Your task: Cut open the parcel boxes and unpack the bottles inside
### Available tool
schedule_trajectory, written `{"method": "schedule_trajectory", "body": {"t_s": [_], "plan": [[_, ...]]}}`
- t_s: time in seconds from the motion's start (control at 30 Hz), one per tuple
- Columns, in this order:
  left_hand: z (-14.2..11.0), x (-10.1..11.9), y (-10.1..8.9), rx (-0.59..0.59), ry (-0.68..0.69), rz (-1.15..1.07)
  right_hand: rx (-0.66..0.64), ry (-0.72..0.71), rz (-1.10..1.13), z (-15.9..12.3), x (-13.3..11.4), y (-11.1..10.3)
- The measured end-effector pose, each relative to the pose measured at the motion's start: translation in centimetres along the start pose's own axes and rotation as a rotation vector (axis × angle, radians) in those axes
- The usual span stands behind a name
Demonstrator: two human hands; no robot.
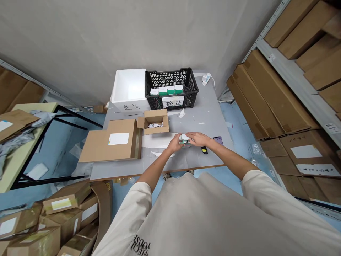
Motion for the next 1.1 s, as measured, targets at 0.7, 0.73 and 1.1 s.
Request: {"method": "schedule_trajectory", "body": {"t_s": [0.7, 0.73, 1.1], "plan": [[0.2, 2.5, -1.2, -0.113, 0.273, 0.372, 0.123, 0.324, 0.008, 1.9, -0.2, 2.3], [0.4, 2.6, -1.2, -0.138, 0.285, 0.368, 0.112, 0.327, 0.019, 1.8, -0.2, 2.2], [1.3, 2.8, -1.9, -0.255, 0.310, 0.425, 0.286, 0.285, 0.254, 0.2, 1.7, 1.9]]}}
Point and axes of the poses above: each hand's wrist, its own z-axis towards the middle knuckle, its own y-axis out of the palm, x = y × z, the point moved 1 cm from there along z, towards the middle knuckle, and after that the axes turned 13 degrees about y, right-handed, at the moved point
